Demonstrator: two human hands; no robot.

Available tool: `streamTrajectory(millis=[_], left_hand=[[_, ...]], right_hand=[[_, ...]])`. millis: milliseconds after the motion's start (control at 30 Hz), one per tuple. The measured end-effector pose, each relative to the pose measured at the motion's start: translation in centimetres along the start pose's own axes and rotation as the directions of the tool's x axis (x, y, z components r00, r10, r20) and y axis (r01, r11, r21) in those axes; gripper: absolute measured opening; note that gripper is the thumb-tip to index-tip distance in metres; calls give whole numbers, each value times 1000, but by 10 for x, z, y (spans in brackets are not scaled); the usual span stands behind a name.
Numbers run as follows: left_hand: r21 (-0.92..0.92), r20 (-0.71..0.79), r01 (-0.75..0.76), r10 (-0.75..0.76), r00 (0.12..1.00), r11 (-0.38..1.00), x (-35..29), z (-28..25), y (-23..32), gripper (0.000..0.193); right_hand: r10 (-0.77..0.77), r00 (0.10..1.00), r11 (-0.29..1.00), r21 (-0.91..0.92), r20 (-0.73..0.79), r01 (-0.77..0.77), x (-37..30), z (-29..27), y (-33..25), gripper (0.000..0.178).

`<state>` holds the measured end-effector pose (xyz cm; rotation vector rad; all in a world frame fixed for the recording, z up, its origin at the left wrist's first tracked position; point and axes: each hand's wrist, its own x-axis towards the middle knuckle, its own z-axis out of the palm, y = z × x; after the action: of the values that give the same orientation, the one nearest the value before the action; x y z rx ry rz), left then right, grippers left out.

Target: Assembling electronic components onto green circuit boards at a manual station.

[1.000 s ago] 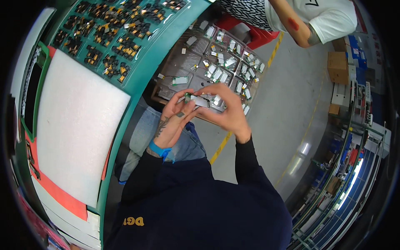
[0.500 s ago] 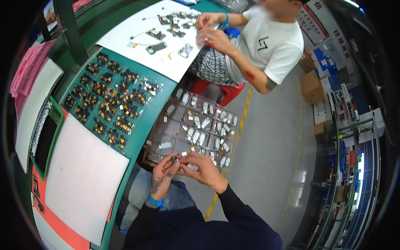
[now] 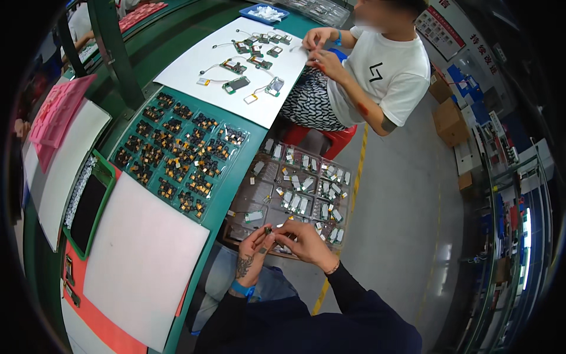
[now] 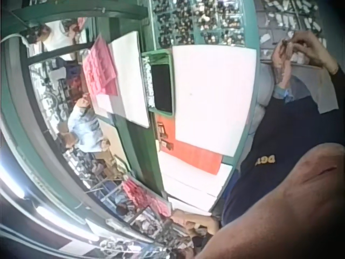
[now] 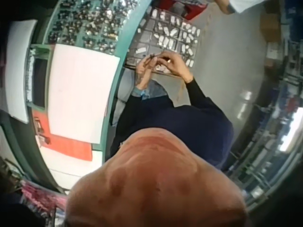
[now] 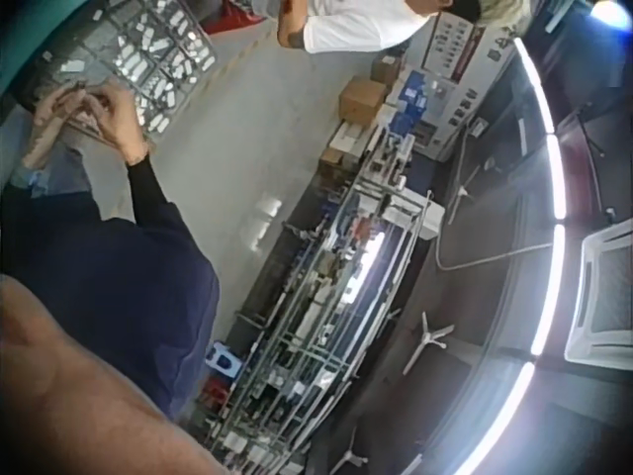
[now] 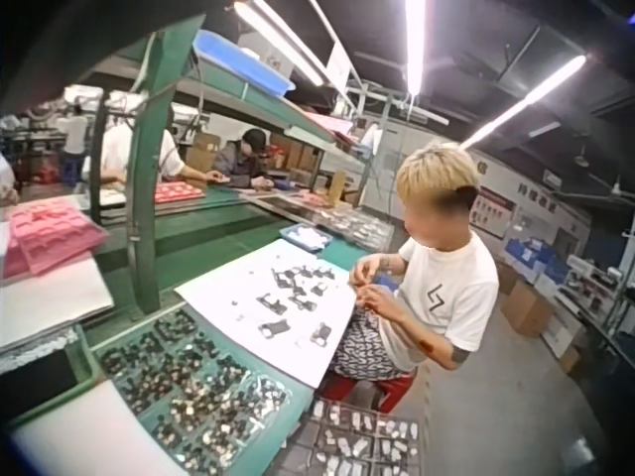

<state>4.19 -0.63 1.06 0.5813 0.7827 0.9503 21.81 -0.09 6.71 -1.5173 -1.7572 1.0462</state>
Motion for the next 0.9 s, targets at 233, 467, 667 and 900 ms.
streamTrajectory(millis=[233,467,667,900], left_hand=[[34,61,-55,53,997,998,2,3,4,54],[-18,130,23,-20,991,1000,3,6,13,54],[4,144,15,-15,989,1000,0,8,6,53],[72,42,44,-47,998,996,-19,-4,-10,52]], right_hand=[[58,997,996,66,-48,-55,-6,-5,-14,11],[274,961,914,301,38,-273,-8,-12,-13,14],[342,937,858,433,-76,-278,-21,5,-12,15],[164,971,986,42,-174,-159,-44,37,2,8]])
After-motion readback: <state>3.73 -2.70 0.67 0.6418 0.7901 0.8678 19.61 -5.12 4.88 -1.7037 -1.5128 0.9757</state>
